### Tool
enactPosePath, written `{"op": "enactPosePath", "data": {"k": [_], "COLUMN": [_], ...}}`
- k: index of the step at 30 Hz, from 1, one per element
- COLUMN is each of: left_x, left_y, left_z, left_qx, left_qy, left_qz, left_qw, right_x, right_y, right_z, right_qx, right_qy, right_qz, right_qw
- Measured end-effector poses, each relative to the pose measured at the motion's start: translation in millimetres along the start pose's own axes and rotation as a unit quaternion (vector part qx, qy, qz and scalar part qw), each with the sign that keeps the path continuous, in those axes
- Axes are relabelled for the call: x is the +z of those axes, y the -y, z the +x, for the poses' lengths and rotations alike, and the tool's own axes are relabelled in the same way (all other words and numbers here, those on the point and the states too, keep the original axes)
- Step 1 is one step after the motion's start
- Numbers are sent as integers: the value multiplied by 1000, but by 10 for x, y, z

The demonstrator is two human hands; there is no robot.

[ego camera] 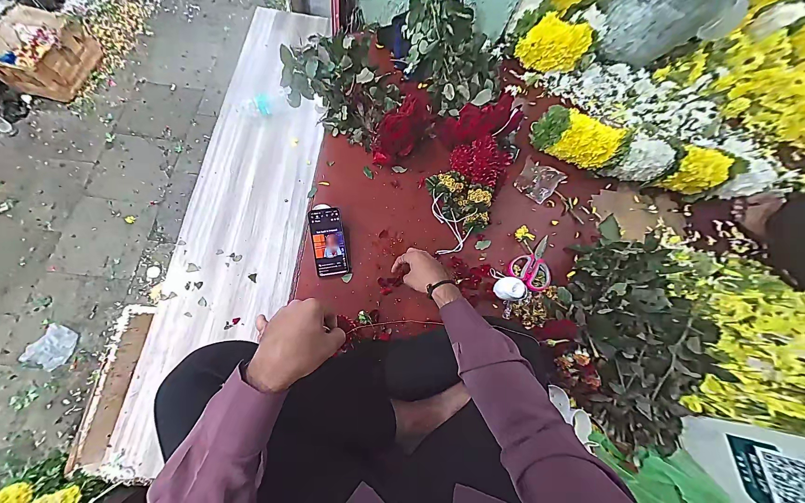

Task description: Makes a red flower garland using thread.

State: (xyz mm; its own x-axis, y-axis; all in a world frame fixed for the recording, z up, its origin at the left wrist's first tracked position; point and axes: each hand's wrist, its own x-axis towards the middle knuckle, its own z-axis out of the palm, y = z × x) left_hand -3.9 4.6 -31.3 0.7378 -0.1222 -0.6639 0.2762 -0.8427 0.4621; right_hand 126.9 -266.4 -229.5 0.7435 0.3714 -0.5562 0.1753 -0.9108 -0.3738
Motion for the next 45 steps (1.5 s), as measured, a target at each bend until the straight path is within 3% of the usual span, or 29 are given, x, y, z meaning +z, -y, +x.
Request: {"op": "enactPosePath", "data": {"k": [4,10,16,19,25,37,45], "left_x": [9,21,51,66,57,88,88], "left_y": [-11,-2,0,-11,-3,5,-8], "left_z": [-4,-9,-13,-42,-35,-31,-18], "left_qx": [4,13,9,7,12,15,7], "left_qy": [3,2,11,13,13,7,13], "left_qz": [6,7,9,6,9,5,6], "left_qw": [1000,1000,1000,1000,1000,1000,1000], "right_x": [117,322,54,-57,-269,-254,-264], "right_y": [-38,-231,-118,-22,265,350,416], "right_z": [31,97,-87,-325,-541,-758,-760], "right_qx": [17,21,8,-2,-21,-66,-50], "right_qy": [43,15,-35,-94,-86,-36,-45], "right_qz": [-31,4,201,324,463,563,546], "right_qw": [998,1000,979,941,882,823,835]}}
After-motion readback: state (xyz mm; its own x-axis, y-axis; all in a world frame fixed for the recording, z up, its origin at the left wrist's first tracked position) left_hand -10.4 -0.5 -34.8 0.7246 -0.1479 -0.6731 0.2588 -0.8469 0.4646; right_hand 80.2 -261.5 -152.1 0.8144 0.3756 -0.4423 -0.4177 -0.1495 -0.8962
